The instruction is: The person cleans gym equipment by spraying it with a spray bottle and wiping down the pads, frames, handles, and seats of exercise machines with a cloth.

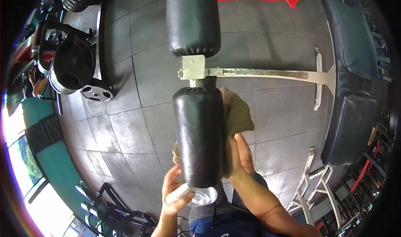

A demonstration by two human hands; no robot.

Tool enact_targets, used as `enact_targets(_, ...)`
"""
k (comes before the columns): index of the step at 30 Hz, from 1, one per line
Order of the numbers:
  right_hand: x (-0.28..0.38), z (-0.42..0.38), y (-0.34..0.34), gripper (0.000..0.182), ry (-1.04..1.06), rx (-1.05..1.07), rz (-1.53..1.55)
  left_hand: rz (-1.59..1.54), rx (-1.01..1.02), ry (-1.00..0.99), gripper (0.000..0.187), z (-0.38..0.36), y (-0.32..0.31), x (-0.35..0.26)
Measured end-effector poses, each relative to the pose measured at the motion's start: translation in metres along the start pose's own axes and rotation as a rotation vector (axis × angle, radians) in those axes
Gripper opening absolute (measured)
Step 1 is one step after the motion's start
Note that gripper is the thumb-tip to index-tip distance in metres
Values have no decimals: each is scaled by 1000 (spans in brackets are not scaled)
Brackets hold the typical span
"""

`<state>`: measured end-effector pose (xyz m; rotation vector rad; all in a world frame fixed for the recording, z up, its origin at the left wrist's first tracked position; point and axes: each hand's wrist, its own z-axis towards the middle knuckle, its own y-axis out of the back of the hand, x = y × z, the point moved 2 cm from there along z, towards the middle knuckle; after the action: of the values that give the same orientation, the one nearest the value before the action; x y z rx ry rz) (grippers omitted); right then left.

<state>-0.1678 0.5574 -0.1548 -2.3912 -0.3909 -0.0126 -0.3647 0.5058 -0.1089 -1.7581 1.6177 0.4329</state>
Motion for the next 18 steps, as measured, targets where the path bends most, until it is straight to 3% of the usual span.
enact_targets(1,5,9,-5,44,78,-49,-63,169,-52,-280,97,-17,-9,1)
enact_targets(3,15,25,-17,41,225,-163,-202,435,74,-271,110,-28,-20,1)
enact_targets(4,32,29,-40,41,353,-108,-459,565,138,-279,117,-32,-27,-1)
enact_targets(6,43,16,-60,43,515,-36,-864,534,111,-237,118,-20,-41,3)
enact_targets(7,37,0,-58,48,544,-26,-1016,347,72,-248,118,-14,-44,10)
enact_targets(9,30,-11,-64,67,1066,228,-1477,144,-35,-148,119,-9,-63,2)
enact_targets(11,40,1,-83,78,1094,231,-1613,19,-11,-153,116,-5,-68,-6)
enact_targets(13,67,29,-134,89,1129,188,-1671,118,10,-150,116,-6,-64,-8)
enact_targets(14,80,54,-157,89,1276,141,-1644,163,49,-149,115,-6,-60,-8)
enact_targets(16,109,99,-199,71,1537,29,-1553,255,125,-141,113,-7,-48,-8)
enact_targets(18,122,111,-200,54,1418,38,-1451,250,198,-109,110,-1,-35,-13)
